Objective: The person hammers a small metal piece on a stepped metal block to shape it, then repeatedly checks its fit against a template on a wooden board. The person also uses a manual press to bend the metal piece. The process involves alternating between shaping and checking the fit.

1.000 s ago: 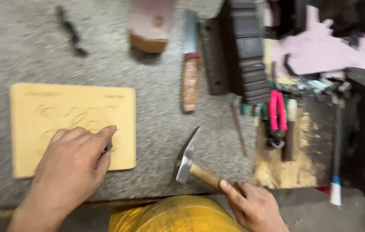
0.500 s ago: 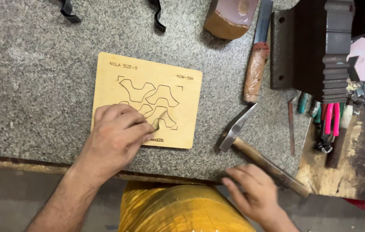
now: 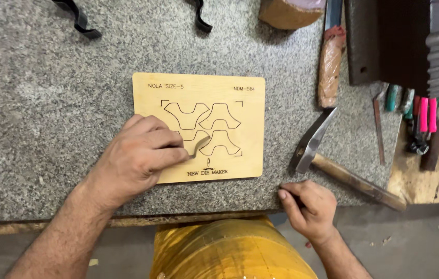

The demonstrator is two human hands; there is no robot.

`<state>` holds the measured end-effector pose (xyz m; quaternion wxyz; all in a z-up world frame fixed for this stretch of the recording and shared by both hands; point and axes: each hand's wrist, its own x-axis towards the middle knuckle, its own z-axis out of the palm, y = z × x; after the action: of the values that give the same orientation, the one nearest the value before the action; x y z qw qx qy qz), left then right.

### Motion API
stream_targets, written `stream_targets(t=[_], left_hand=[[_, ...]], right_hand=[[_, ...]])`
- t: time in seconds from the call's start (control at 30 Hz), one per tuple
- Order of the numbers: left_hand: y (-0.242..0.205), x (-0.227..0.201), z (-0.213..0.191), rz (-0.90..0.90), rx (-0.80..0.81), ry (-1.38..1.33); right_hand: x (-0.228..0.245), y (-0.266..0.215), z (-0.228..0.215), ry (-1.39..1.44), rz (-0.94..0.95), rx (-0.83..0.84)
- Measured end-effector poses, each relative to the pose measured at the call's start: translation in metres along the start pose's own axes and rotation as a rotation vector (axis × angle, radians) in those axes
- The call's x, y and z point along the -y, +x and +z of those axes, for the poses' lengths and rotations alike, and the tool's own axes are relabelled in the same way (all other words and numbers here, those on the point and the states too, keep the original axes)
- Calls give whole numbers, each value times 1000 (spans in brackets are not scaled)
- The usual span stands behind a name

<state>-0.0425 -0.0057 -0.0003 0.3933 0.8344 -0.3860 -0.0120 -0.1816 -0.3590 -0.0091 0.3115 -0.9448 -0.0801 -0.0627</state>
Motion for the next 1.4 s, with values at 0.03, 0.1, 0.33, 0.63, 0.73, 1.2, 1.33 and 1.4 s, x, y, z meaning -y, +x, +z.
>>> stream_targets(t=[0.03,0.1,0.33,0.63,0.73,1.2,1.33,1.4], left_hand=[[0,2,-1,20,8,-14],[1,5,-3,57,21,-9],[7,12,-2,125,68,-18],[9,14,-2,122,53,-56],[10,14,-2,124,57,-102],[12,17,-3,152,48,-113],[11,16,-5,167,46,-112],[12,16,-6,172,44,-106]], right_hand=[[1,-1,2,0,-5,-7],[2,-1,5,-1,-16,-23],[6,1,8,-55,-13,-53],[5,2,10,-81,4,-63],[4,2,10,-91,-2,-70],[3,5,8,-115,-5,-50],[3,3,8,-105,2,-46],[3,3,8,-100,-4,-49]])
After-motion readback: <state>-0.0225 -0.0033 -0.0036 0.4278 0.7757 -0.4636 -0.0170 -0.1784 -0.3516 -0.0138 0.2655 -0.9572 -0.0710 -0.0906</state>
